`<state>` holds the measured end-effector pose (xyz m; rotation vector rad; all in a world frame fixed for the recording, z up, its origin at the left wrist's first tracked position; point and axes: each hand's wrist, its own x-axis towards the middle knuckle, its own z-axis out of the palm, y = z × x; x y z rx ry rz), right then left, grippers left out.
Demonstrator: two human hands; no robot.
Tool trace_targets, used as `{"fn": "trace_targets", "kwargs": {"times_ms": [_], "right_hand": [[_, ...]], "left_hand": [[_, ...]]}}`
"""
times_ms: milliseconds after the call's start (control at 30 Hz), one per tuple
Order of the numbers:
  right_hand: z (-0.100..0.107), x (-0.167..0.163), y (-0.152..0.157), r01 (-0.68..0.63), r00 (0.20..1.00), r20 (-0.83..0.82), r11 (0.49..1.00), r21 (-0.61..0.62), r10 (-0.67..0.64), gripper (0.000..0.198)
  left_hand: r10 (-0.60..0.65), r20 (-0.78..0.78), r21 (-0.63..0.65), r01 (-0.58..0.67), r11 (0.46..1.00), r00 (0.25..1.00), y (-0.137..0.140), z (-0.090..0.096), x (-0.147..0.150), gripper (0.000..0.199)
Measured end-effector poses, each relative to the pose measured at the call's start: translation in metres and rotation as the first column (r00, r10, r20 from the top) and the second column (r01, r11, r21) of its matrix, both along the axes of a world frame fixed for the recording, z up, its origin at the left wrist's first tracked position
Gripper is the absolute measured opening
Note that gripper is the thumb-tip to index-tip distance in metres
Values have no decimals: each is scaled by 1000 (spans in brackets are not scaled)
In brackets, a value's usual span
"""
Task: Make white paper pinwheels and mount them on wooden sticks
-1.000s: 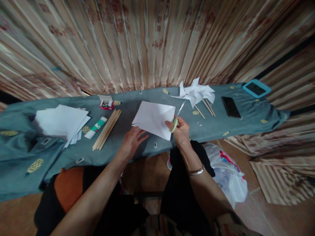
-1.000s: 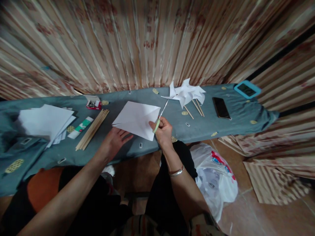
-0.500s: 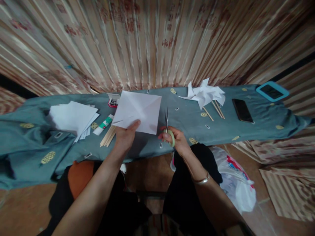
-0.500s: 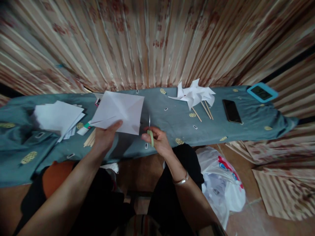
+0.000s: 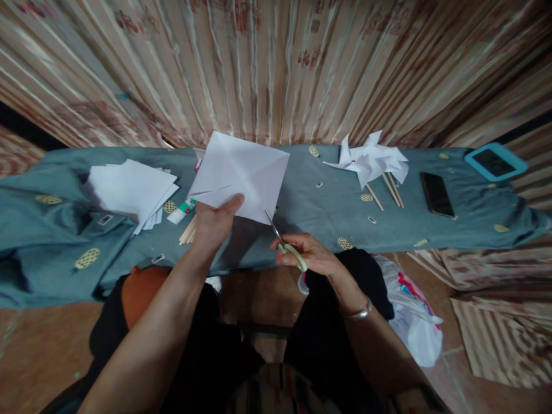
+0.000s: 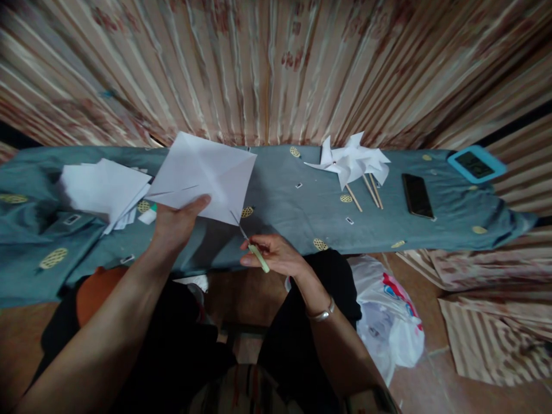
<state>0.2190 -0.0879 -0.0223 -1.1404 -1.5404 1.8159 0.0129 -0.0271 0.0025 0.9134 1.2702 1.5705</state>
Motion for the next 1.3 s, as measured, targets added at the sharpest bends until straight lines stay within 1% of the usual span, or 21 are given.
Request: {"fn": "trace_targets", "kwargs": {"times_ms": [233,400,633,833,933,1133,1300], "right_hand": [[3,1,1,-1,1000,-12,1000,11,1,53],[5,1,1,-2,1000,-20,1000,7,2,51],[3,1,1,-10,1000,-12,1000,6,10,51],[2,0,1,8,1000,-27,1000,-16,-9,52],[2,0,1,1,1000,-30,999,-47,-2,54],[2,1,2,-21,1000,-15,999,-41,21,57],[3,0,1,-14,1000,-18,998,-58,13,61]], "left_hand": [[-32,55,-31,33,999,998,-3,1,4,71],[-36,42,-19,37,999,998,-3,1,4,70],[-45,39,7,45,999,998,-4,-3,4,67],[-60,42,-3,60,998,997,-6,2,6,62],[-52,-12,9,53,999,999,-4,0,5,58],[-62,-215,97,85,992,975,6,-18,-3,54],[-34,-265,144,75,987,964,9,-26,-6,55]]}}
